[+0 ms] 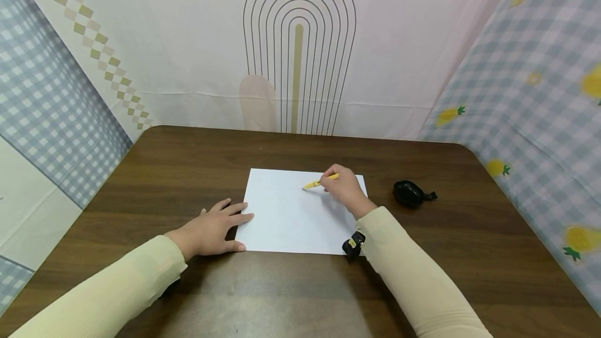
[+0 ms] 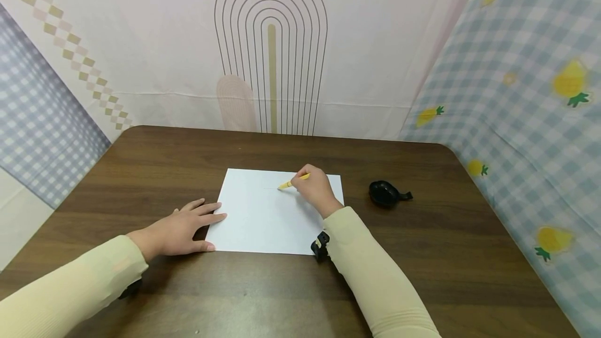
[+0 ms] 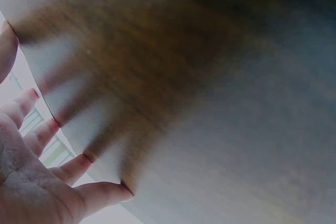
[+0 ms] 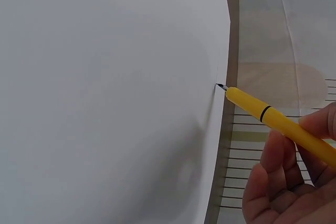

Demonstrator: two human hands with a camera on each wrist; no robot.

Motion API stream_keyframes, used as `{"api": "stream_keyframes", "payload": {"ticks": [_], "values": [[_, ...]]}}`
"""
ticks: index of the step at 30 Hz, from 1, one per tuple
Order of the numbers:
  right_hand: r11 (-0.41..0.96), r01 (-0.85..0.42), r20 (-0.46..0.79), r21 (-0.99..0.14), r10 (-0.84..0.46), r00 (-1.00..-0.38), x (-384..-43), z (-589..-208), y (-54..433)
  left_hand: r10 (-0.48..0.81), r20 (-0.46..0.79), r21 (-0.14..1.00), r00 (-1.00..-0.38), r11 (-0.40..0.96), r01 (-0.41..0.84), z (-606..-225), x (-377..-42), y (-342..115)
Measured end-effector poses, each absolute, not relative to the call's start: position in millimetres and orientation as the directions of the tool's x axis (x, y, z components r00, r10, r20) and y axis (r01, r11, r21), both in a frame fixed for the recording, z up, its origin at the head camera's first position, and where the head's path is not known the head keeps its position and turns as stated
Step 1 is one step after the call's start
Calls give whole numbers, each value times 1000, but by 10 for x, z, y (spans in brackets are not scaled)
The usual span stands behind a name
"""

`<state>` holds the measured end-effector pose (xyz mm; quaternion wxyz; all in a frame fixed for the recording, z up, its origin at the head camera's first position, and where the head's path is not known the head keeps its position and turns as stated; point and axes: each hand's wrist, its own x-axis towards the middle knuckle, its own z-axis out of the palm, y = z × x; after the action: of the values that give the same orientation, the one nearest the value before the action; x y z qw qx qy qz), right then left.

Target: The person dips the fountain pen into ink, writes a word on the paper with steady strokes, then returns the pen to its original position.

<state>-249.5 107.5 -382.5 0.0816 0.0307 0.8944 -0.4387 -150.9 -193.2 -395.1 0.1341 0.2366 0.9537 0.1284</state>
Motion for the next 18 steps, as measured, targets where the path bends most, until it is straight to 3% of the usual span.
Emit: {"api": "stream_keyframes", "payload": {"ticks": [18], "values": [[625, 140, -182, -768, -4, -983, -2476, -3804, 1204, 485, -200, 314, -851, 855, 414, -3952, -1506, -1932]]}}
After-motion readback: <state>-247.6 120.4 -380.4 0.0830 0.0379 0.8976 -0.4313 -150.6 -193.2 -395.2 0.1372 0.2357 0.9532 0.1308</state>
